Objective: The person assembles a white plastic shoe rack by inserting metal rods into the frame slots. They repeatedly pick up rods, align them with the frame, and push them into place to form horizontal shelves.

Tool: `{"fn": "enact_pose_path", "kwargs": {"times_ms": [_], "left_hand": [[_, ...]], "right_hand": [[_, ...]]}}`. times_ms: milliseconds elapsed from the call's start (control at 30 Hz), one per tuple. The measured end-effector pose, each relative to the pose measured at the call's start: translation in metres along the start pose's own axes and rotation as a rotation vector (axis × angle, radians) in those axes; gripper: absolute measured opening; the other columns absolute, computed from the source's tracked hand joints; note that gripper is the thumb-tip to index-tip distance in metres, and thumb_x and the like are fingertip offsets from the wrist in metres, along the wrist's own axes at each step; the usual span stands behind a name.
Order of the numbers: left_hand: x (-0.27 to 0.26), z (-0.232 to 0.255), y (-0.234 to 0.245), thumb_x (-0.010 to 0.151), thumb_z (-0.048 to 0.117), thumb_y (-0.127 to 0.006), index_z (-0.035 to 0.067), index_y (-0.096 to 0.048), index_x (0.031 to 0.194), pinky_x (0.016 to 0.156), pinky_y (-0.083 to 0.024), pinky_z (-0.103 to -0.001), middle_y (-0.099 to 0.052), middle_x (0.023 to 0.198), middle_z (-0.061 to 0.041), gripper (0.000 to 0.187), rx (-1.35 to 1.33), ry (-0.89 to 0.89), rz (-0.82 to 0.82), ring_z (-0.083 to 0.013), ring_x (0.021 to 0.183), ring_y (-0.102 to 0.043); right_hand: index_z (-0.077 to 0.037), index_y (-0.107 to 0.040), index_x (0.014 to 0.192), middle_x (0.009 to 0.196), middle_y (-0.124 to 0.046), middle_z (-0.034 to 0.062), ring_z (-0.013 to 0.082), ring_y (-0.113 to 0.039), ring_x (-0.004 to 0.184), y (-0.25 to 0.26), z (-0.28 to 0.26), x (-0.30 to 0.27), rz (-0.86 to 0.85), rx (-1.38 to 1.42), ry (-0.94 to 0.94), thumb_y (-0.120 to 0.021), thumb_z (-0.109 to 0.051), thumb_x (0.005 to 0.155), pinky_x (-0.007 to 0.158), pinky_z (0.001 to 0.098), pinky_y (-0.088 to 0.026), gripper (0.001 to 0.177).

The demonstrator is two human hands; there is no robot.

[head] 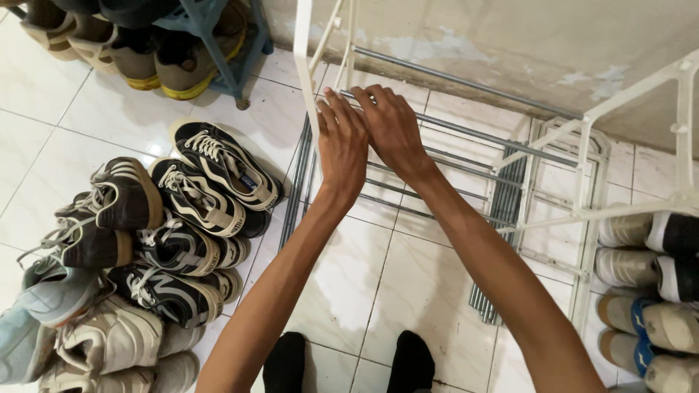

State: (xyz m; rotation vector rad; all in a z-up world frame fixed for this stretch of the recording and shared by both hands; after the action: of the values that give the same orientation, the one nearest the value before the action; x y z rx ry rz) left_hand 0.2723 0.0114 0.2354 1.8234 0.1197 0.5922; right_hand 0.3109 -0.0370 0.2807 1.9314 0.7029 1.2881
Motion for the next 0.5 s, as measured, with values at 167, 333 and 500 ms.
{"fn": "enact_pose_path", "kwargs": {"times_ms": [167, 333, 500], "left_hand": [[-0.006, -0.002, -0.007, 0.080, 0.015, -0.076, -0.013, -0.055, 0.136, 0.110, -0.047, -0.042, -0.048, 0.146, -0.035, 0.066, 0.087, -0.079, 0.023, -0.0427, 0.127, -0.058], [-0.010, -0.007, -0.001, 0.080, 0.015, -0.075, -0.013, -0.054, 0.139, 0.111, -0.047, -0.039, -0.048, 0.146, -0.036, 0.069, 0.118, -0.106, 0.046, -0.0408, 0.124, -0.061], [-0.013, -0.011, 0.006, 0.077, 0.015, -0.075, -0.012, -0.053, 0.140, 0.110, -0.047, -0.037, -0.047, 0.146, -0.034, 0.072, 0.099, -0.119, 0.032, -0.0398, 0.124, -0.061]], "right_hand": [[-0.006, -0.070, 0.117, 0.096, -0.066, 0.0110, 0.0305, -0.068, 0.084, -0.012, 0.002, 0.011, 0.084, 0.035, -0.059, -0.075, -0.012, 0.094, 0.068, 0.0409, -0.054, 0.024], [-0.010, -0.071, 0.106, 0.088, -0.066, 0.0058, 0.0260, -0.068, 0.074, -0.011, 0.000, 0.013, 0.156, 0.035, -0.049, -0.074, -0.015, 0.098, 0.058, 0.0379, -0.052, 0.010], [-0.009, -0.070, 0.104, 0.082, -0.066, 0.0048, 0.0247, -0.068, 0.070, -0.011, -0.002, 0.015, 0.129, 0.027, -0.019, -0.071, -0.018, 0.101, 0.052, 0.0375, -0.049, 0.009]]}}
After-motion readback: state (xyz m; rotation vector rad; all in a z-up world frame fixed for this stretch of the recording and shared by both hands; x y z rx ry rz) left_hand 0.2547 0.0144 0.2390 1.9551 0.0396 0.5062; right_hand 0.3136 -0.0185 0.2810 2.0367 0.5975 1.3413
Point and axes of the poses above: each hand's wrist, its own x-axis towards the middle knuckle, its own y-axis out of the back of the hand, z = x × y, the point moved 9 cm from there along x, towards the middle knuckle
